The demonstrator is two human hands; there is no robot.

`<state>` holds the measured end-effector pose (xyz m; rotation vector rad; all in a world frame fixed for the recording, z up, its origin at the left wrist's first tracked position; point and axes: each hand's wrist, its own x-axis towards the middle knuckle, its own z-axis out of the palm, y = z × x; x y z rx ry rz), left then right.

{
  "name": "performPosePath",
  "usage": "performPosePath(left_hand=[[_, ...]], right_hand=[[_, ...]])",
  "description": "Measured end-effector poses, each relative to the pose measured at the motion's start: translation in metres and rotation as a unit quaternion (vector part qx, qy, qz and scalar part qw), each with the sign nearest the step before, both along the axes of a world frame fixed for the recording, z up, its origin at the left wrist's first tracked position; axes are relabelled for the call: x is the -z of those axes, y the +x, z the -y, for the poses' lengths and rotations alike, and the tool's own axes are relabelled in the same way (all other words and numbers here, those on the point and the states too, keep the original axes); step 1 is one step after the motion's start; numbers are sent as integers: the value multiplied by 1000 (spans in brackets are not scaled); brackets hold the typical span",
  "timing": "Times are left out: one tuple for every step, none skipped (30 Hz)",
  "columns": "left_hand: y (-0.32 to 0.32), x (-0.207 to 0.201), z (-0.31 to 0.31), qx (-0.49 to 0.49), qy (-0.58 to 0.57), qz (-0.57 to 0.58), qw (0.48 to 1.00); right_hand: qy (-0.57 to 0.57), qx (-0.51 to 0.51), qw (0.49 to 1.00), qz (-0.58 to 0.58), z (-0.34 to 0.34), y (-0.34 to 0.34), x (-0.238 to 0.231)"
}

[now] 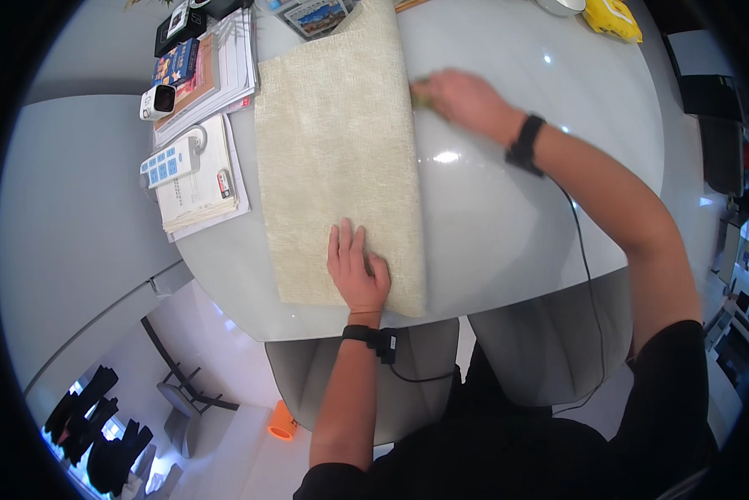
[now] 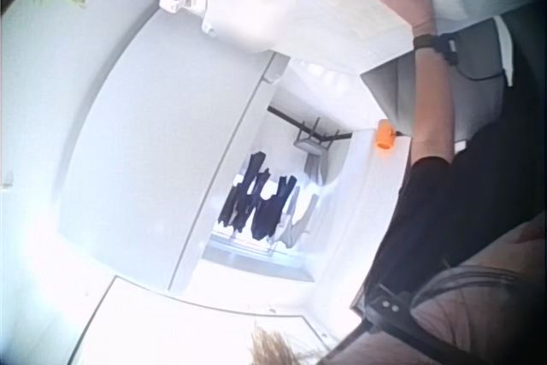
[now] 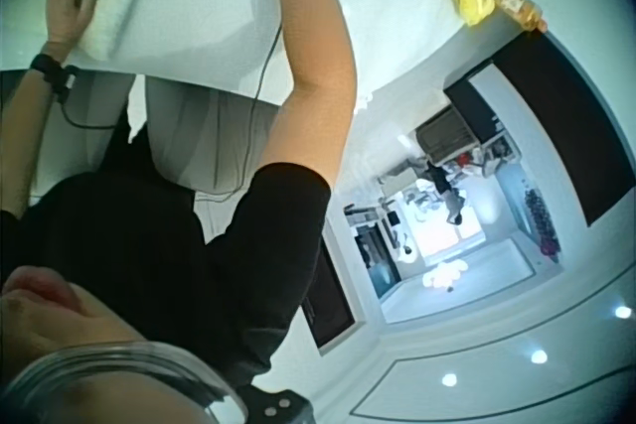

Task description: The person cleans a white table by folding a light-colored mat and wiping the glass surface with a green cloth.

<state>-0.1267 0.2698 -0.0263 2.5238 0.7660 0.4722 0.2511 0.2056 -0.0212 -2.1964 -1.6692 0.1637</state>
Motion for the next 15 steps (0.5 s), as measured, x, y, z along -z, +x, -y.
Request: performPosePath(left_hand=[[0,0,0,1,0,-1,1000],[0,0,-1,4,1,-1,1000],[1,1,-1,8,3,-2,1000],[0,2,0,3,6,6,1000],[0,2,0,-1,9,14,1000],[1,3,0,0,10,13,1000],[-1,3,0,-1,4,12,1000],[0,3,0,-4,2,17,1000],[-2,3,0,-7,2,16,1000],[-5,4,-3,-5,2,17,1000],[-6,3,-3,2,-2,20,1000],[-8,1,-4,-3,0,17,1000],[-3,0,-2,4,-18,21,1000],[0,-3,-3,9,-31,24,999],[-3,-2,-4,14,-33,12,999]], right_hand=[[2,38,999,-1,-17,27,-2],[6,79,997,-1,-31,48,-5],[7,82,997,-2,-42,58,-3],[0,128,992,-22,-54,61,-3],[-7,173,984,-41,-59,62,-2],[-6,175,984,-43,-56,61,-2],[4,168,985,-37,-52,51,4],[19,160,987,-27,-48,47,6],[8,153,988,-16,-37,36,9],[5,133,991,-22,-25,21,6],[16,119,992,-28,-4,8,7],[16,106,993,-48,13,-13,1],[8,101,994,-42,35,-30,-3],[31,84,996,-22,54,-51,-4],[-30,85,993,-75,64,-76,-20]])
